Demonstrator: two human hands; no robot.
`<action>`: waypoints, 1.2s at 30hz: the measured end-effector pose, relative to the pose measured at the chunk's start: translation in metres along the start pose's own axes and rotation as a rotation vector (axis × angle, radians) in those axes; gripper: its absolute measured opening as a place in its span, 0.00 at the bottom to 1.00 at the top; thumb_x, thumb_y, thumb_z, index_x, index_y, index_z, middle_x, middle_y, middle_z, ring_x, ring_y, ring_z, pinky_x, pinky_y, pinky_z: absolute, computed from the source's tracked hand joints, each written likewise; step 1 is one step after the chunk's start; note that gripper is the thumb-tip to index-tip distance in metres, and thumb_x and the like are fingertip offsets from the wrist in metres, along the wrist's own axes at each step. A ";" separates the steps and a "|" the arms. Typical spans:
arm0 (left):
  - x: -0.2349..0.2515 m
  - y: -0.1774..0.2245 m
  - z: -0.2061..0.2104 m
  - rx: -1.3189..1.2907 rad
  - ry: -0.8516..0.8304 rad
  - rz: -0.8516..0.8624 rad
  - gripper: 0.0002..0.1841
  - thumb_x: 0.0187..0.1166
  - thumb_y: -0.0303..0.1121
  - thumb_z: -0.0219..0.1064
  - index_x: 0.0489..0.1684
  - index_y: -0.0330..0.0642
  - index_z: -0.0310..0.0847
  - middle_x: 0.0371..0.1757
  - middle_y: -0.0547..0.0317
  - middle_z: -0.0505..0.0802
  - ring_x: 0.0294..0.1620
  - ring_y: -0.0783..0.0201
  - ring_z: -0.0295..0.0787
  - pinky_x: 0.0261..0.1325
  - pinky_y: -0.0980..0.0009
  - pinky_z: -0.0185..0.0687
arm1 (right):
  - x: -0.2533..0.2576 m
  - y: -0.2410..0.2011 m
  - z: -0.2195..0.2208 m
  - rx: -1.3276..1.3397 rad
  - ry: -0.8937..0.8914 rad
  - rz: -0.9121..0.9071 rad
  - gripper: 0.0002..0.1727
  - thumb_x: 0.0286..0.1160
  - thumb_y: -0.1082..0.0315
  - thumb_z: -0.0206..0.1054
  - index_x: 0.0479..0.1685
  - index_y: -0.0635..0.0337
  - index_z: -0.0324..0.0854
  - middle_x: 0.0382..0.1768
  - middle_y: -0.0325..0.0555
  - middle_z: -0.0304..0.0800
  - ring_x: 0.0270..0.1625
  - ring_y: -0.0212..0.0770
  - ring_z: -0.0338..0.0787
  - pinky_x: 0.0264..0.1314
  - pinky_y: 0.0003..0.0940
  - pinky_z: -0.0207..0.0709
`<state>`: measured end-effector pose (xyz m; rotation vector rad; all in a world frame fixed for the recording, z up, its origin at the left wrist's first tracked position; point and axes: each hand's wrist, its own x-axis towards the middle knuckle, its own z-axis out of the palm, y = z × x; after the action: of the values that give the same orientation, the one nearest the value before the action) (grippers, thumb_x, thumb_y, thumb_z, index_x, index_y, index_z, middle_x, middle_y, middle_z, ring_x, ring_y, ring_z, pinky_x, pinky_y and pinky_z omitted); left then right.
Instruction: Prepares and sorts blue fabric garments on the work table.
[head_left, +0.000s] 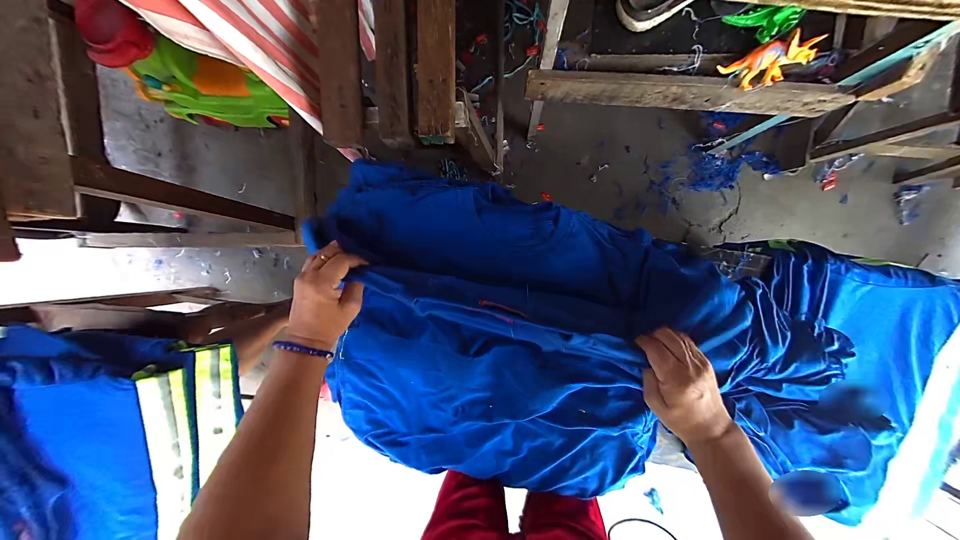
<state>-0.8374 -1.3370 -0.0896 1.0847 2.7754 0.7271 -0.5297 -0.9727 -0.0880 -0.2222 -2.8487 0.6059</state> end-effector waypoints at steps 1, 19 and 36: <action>-0.006 0.005 -0.005 0.007 0.018 -0.004 0.14 0.74 0.25 0.56 0.42 0.24 0.87 0.51 0.27 0.92 0.60 0.30 0.89 0.69 0.38 0.78 | -0.003 -0.004 -0.010 0.037 -0.059 0.019 0.19 0.75 0.71 0.49 0.39 0.71 0.89 0.38 0.64 0.93 0.43 0.61 0.94 0.46 0.51 0.86; 0.146 0.000 0.056 0.071 -0.571 -0.008 0.08 0.75 0.20 0.70 0.45 0.32 0.94 0.62 0.35 0.88 0.73 0.36 0.78 0.78 0.39 0.68 | 0.004 0.002 0.020 0.195 -0.191 0.385 0.13 0.71 0.82 0.57 0.46 0.77 0.87 0.62 0.71 0.85 0.53 0.65 0.92 0.46 0.58 0.88; -0.054 0.000 0.008 0.040 0.308 0.101 0.06 0.72 0.20 0.66 0.29 0.27 0.89 0.54 0.40 0.92 0.75 0.45 0.80 0.84 0.54 0.64 | 0.095 0.053 0.071 0.135 -0.448 0.051 0.11 0.68 0.81 0.67 0.43 0.64 0.94 0.89 0.50 0.65 0.95 0.59 0.51 0.85 0.83 0.31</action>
<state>-0.7952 -1.3698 -0.1020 1.2220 3.0166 0.9263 -0.6332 -0.9342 -0.1558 -0.1511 -3.2139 0.9616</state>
